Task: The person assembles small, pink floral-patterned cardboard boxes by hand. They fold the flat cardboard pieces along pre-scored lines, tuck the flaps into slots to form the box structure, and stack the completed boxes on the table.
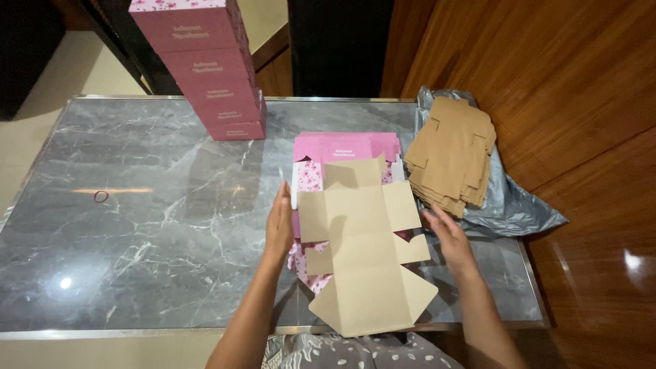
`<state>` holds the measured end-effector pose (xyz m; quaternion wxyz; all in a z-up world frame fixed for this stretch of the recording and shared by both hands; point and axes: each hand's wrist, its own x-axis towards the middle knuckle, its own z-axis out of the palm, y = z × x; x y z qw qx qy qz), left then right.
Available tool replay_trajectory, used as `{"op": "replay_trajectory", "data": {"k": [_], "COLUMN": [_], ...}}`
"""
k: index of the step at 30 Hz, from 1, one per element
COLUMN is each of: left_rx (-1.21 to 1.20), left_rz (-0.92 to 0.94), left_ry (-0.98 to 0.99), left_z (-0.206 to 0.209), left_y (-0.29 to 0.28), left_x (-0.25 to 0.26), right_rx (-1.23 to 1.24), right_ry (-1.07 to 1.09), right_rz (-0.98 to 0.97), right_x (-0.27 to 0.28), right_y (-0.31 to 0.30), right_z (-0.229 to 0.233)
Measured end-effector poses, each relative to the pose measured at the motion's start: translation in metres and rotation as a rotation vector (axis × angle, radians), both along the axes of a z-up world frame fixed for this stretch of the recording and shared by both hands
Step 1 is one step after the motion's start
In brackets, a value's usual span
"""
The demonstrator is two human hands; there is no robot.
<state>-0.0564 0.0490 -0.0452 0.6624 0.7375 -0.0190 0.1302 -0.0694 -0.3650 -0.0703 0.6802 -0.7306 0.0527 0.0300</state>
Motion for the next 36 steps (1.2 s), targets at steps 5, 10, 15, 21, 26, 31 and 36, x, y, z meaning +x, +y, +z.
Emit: {"op": "replay_trajectory", "data": {"k": [5,10,15,21,26,31,36], "left_rx": [-0.302,-0.380,-0.360,-0.236,0.134,0.622,0.948], "left_rz": [-0.148,-0.168,-0.214,-0.342,-0.427,-0.470,-0.489], "left_ry": [0.022,-0.045,-0.057,-0.128,-0.078,-0.105,-0.019], "left_z": [-0.017,0.002,0.020,0.026,0.052,0.067,0.062], "left_y": [-0.001,-0.016,-0.022,-0.029,-0.025,-0.032,-0.049], "left_x": [-0.038,-0.057,-0.065,-0.063,-0.061,-0.044,-0.033], "right_rx": [0.009,-0.009,-0.033,-0.927,-1.037,-1.068,-1.021], "right_ry": [-0.031,-0.109,-0.095,-0.444,-0.361,-0.315,-0.450], "right_rz": [0.137,0.193,0.293,0.525,0.588,0.598,0.595], "right_x": [-0.007,-0.012,-0.024,-0.017,-0.020,-0.021,-0.026], "right_y": [-0.001,0.022,0.052,0.096,0.118,0.120,0.114], "right_z": [0.002,0.021,0.066,0.077,0.078,0.078,0.080]}}
